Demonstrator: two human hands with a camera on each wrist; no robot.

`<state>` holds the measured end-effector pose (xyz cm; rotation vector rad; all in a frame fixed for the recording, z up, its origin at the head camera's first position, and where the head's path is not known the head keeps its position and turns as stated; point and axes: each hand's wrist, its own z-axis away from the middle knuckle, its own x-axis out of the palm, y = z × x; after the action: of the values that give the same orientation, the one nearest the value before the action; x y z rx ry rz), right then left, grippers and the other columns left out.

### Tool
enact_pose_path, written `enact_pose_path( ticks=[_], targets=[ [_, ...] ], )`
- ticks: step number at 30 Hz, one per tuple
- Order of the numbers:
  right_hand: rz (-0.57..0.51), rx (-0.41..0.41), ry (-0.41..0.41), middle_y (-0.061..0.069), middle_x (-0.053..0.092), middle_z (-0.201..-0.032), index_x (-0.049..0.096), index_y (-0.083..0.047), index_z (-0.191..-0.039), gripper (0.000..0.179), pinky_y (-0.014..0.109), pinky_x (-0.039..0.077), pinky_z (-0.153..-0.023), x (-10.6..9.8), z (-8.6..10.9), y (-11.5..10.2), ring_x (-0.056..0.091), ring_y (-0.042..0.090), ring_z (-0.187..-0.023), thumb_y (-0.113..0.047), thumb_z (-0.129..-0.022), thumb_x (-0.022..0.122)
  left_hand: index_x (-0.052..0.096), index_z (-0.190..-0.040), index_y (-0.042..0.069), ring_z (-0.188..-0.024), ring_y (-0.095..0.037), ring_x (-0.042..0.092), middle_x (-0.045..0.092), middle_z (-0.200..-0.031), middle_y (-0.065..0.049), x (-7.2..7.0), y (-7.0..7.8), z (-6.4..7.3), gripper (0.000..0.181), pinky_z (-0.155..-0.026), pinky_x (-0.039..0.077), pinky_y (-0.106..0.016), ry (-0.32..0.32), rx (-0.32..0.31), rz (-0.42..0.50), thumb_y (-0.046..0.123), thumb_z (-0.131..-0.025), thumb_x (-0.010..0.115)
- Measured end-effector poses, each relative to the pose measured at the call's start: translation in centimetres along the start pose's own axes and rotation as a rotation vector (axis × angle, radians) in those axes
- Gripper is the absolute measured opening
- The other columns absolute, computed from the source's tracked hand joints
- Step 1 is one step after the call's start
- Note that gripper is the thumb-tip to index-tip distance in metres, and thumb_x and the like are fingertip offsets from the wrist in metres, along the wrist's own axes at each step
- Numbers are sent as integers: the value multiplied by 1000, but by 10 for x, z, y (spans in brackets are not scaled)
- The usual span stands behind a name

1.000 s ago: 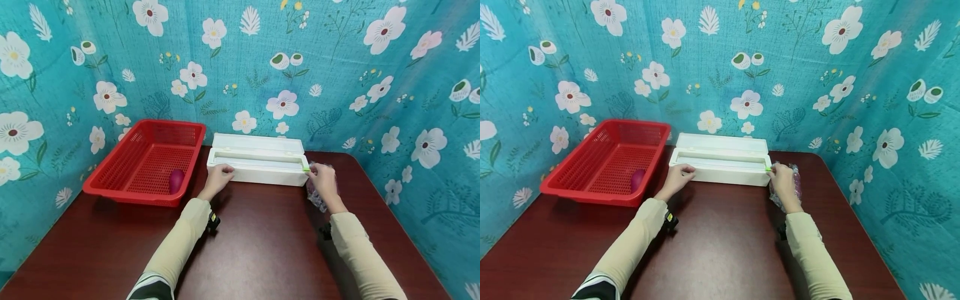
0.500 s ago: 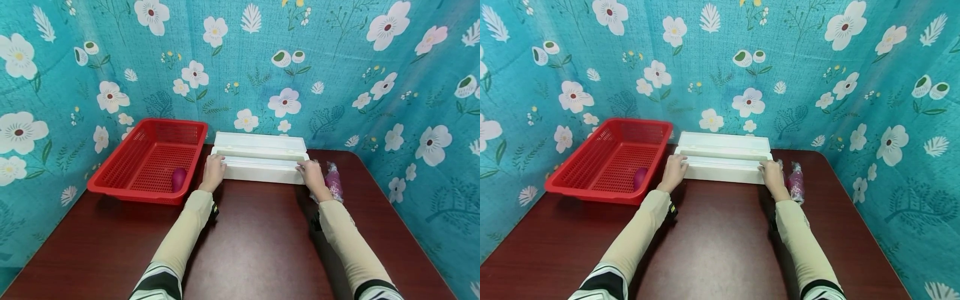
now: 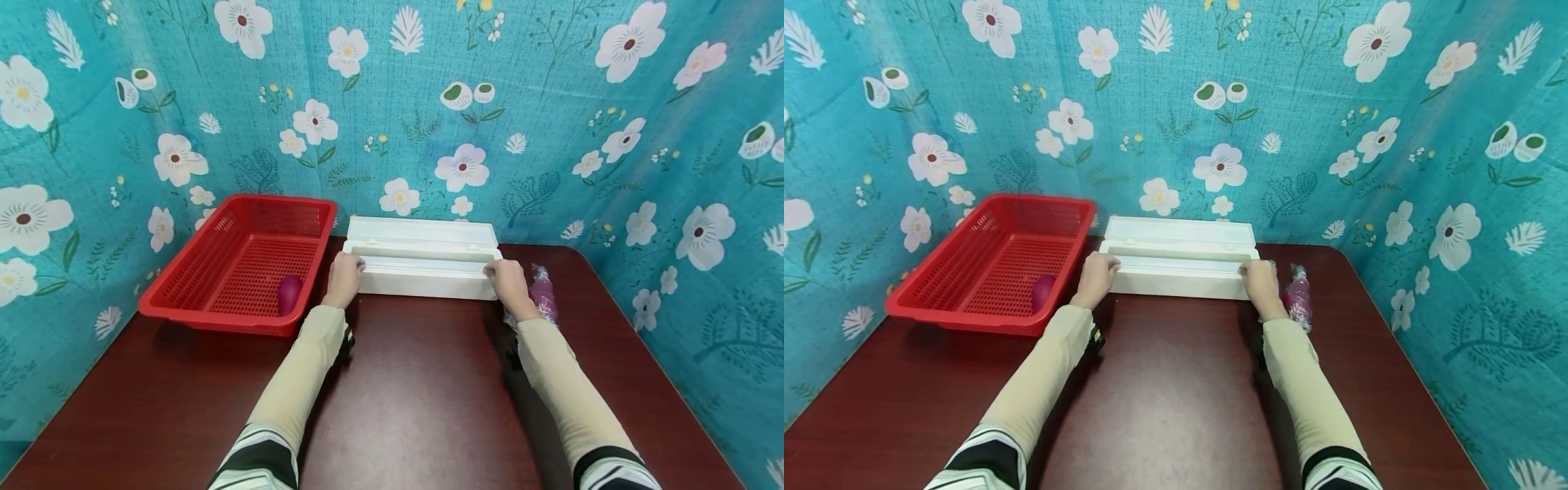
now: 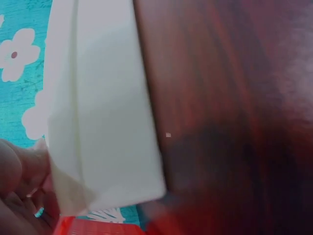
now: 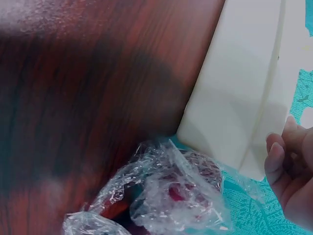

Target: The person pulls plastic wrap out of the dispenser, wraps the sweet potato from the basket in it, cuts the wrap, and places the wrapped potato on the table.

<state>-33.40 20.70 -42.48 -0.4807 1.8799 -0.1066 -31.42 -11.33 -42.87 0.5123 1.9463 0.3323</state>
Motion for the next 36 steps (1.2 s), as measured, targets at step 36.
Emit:
enact_pose_path(
  ticks=[36],
  targets=[
    [54, 169, -77, 26, 58, -83, 50, 1, -92, 9, 48, 45, -61, -3, -19, -15, 57, 39, -74, -1, -92, 41, 58, -94, 9, -64, -20, 53, 58, -77, -6, 2, 7, -20, 17, -56, 42, -34, -78, -286, 148, 19, -94, 44]
  ],
)
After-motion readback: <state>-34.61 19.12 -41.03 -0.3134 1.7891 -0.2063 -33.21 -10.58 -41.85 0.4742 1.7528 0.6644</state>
